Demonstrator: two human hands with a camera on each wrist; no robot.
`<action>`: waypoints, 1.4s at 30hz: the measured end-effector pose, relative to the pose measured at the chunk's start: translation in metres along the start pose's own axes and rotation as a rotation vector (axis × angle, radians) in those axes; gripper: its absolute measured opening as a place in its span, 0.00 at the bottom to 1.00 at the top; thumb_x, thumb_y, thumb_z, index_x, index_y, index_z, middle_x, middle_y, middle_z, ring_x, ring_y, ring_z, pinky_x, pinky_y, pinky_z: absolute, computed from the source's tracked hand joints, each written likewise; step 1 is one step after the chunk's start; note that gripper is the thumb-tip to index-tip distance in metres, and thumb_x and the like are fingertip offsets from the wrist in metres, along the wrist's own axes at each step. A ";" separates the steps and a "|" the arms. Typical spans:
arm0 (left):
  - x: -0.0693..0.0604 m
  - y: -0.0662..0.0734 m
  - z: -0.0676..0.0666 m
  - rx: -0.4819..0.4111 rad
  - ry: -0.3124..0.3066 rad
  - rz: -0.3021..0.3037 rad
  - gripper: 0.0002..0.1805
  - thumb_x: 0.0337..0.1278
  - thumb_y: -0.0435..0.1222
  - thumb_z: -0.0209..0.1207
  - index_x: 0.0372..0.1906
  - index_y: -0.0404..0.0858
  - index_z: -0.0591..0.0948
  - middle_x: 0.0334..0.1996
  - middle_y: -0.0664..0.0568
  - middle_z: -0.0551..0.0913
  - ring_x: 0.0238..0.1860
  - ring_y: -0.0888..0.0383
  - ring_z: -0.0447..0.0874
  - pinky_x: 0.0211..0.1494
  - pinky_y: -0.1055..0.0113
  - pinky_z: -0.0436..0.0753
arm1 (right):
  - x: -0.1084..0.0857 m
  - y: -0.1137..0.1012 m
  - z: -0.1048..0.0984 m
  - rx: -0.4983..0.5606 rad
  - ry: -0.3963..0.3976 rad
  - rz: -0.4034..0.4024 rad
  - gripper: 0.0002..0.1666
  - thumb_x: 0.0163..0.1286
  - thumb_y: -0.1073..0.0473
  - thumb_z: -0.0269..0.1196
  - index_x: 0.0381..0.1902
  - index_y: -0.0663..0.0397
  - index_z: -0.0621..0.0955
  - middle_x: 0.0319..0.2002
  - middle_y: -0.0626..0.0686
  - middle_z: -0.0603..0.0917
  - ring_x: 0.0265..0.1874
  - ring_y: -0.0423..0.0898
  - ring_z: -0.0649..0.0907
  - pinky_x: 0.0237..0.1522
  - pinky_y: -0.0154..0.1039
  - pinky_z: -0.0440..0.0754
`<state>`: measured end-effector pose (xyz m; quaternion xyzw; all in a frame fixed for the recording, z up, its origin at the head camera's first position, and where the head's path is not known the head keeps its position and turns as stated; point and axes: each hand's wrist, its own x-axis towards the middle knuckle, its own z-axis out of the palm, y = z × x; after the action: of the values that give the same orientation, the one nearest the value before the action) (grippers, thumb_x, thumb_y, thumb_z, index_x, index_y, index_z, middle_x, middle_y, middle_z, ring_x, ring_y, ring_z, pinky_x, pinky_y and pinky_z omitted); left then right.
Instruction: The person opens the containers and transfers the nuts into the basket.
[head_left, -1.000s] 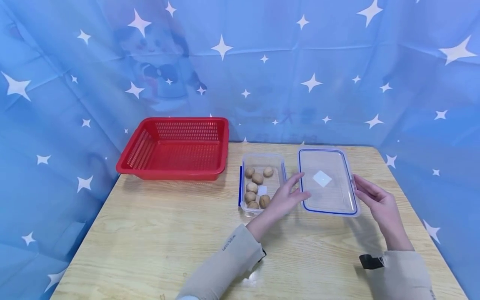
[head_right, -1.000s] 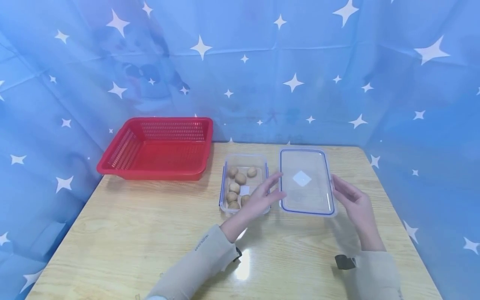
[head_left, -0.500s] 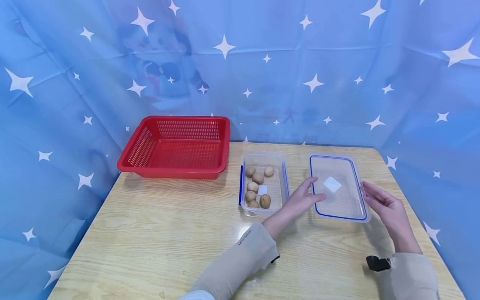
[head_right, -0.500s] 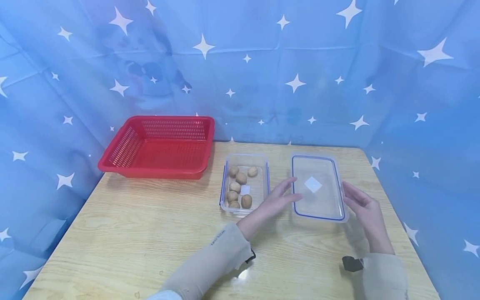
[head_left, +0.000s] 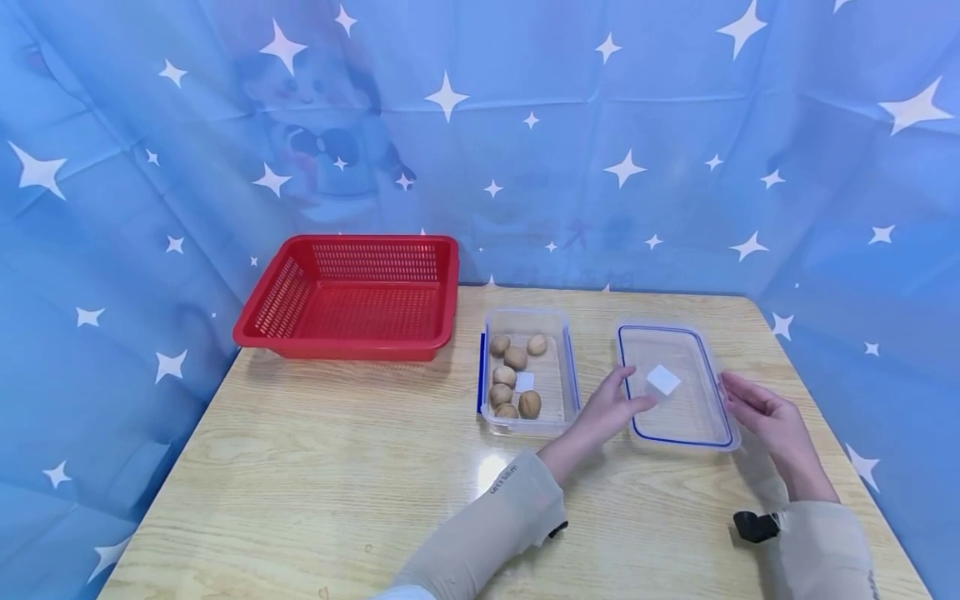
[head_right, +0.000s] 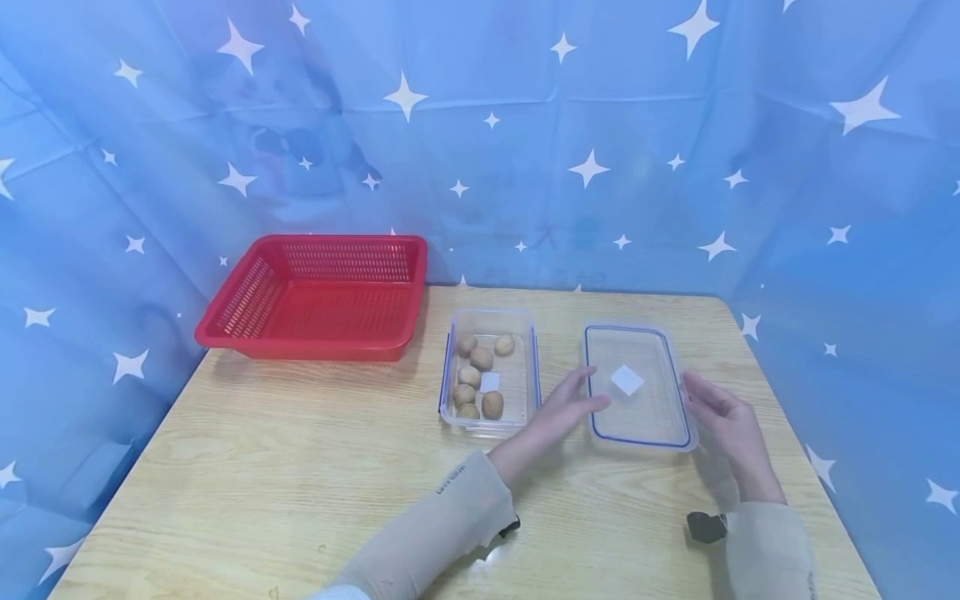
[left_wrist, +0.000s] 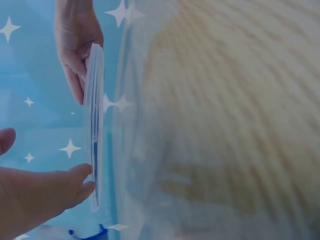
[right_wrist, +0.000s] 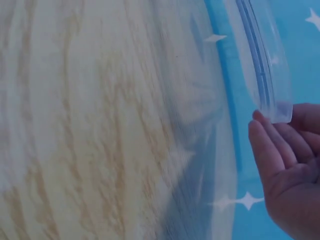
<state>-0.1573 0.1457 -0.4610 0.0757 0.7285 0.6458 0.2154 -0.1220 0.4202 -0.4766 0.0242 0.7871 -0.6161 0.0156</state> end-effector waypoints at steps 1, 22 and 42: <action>0.001 -0.002 0.001 0.003 0.005 -0.006 0.35 0.63 0.48 0.61 0.73 0.48 0.66 0.73 0.54 0.68 0.69 0.48 0.72 0.70 0.55 0.73 | 0.001 0.000 0.000 -0.047 -0.006 0.014 0.32 0.75 0.61 0.58 0.74 0.60 0.64 0.49 0.19 0.80 0.47 0.15 0.78 0.45 0.12 0.75; -0.003 -0.011 0.009 0.099 0.008 -0.004 0.32 0.62 0.50 0.61 0.71 0.54 0.69 0.79 0.58 0.57 0.78 0.50 0.58 0.77 0.49 0.64 | 0.006 -0.007 0.010 -0.476 -0.050 0.123 0.36 0.79 0.49 0.51 0.74 0.67 0.60 0.69 0.72 0.66 0.42 0.07 0.66 0.40 0.14 0.71; -0.007 0.027 -0.049 -0.059 -0.032 0.204 0.32 0.67 0.42 0.60 0.74 0.48 0.67 0.77 0.62 0.60 0.76 0.60 0.60 0.79 0.61 0.63 | 0.022 -0.057 0.056 -0.479 -0.052 -0.032 0.39 0.77 0.44 0.54 0.76 0.62 0.60 0.71 0.71 0.65 0.62 0.32 0.78 0.44 0.10 0.70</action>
<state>-0.1754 0.1029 -0.4291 0.1534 0.6942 0.6842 0.1624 -0.1477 0.3526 -0.4357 -0.0085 0.9103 -0.4126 0.0313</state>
